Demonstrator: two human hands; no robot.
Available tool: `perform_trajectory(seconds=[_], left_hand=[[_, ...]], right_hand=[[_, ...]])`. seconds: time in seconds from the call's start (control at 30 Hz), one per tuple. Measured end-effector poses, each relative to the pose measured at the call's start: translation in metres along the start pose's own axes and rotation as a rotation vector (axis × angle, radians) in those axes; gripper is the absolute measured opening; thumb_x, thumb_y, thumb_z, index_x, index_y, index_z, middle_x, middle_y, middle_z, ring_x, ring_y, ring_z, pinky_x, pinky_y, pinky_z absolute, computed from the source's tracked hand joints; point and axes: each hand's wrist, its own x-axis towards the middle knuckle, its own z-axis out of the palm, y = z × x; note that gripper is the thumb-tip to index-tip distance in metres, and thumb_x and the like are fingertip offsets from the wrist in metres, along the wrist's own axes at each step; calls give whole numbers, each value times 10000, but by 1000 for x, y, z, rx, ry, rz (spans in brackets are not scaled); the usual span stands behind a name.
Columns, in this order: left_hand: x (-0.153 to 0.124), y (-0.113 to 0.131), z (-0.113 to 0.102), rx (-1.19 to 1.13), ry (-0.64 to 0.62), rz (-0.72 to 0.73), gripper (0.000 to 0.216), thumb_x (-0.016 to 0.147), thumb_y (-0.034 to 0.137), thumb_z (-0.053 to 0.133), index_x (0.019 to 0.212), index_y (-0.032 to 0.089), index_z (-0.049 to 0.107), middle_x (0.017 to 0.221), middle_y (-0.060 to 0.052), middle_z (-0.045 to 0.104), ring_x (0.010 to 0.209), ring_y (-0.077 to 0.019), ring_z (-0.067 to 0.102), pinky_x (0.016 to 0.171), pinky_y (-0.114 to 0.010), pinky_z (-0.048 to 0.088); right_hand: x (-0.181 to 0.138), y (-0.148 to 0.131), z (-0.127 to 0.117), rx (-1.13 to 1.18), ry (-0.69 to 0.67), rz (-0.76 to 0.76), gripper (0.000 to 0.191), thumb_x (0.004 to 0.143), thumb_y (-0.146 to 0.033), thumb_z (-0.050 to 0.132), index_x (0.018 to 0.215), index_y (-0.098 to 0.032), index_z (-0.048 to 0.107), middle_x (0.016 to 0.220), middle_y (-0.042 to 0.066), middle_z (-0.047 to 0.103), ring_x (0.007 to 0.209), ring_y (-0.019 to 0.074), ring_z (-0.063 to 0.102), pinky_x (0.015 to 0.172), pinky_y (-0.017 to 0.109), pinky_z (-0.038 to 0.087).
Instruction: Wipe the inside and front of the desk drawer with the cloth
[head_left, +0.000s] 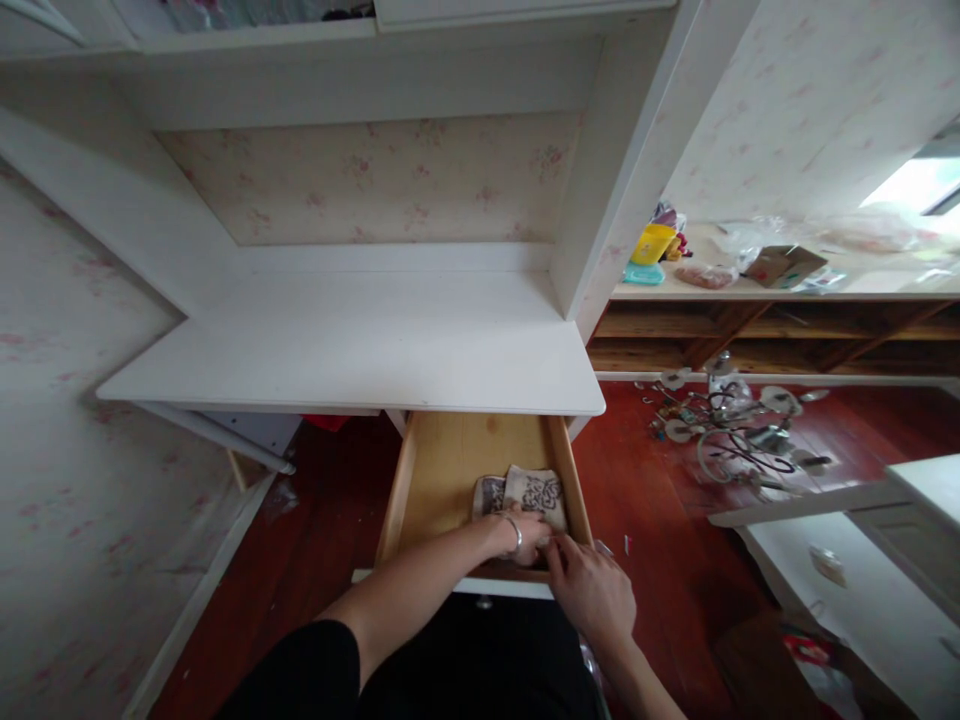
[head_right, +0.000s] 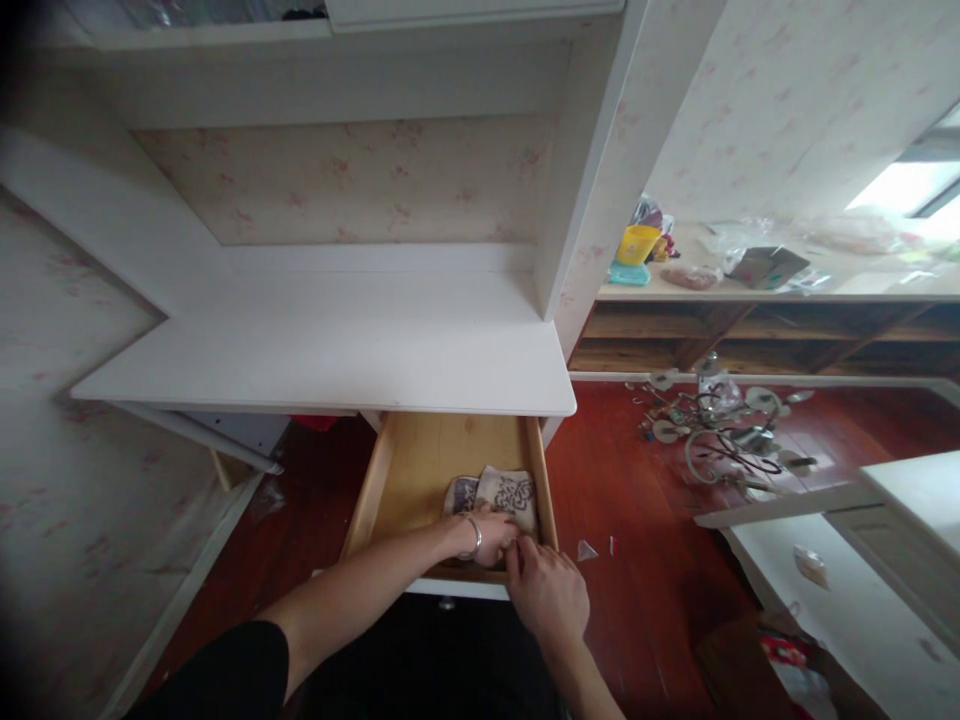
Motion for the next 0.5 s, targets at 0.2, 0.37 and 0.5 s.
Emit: perform_trajectory(seconds=[0.2,0.37,0.5], left_hand=[[-31,-14,9,71,85,-37,327,726,267,552,1052,272,559,1113,-50,571,1007,-247,562,912,-408,428],[-75,-60,16,4,182,-152,408,728,479,564,1093,298,588,1092,-64,542,1005,-279,554,910,-440,424],[-105,-93,10,23,290,-307,477,712,477,593,1164,327,570,1171,-63,489,1047,-294,527,941,-440,397]], right_hand=[[0,-3,-5,-20,-15,20,307,931,-336,375,776,-247,624,741,4,686,727,172,626,669,277,313],[0,-4,-6,1,-43,36,338,938,-334,355,753,-238,621,762,5,694,741,162,632,708,274,329],[0,-2,-3,21,-49,38,342,939,-359,354,778,-240,631,794,7,699,755,161,633,717,272,338]])
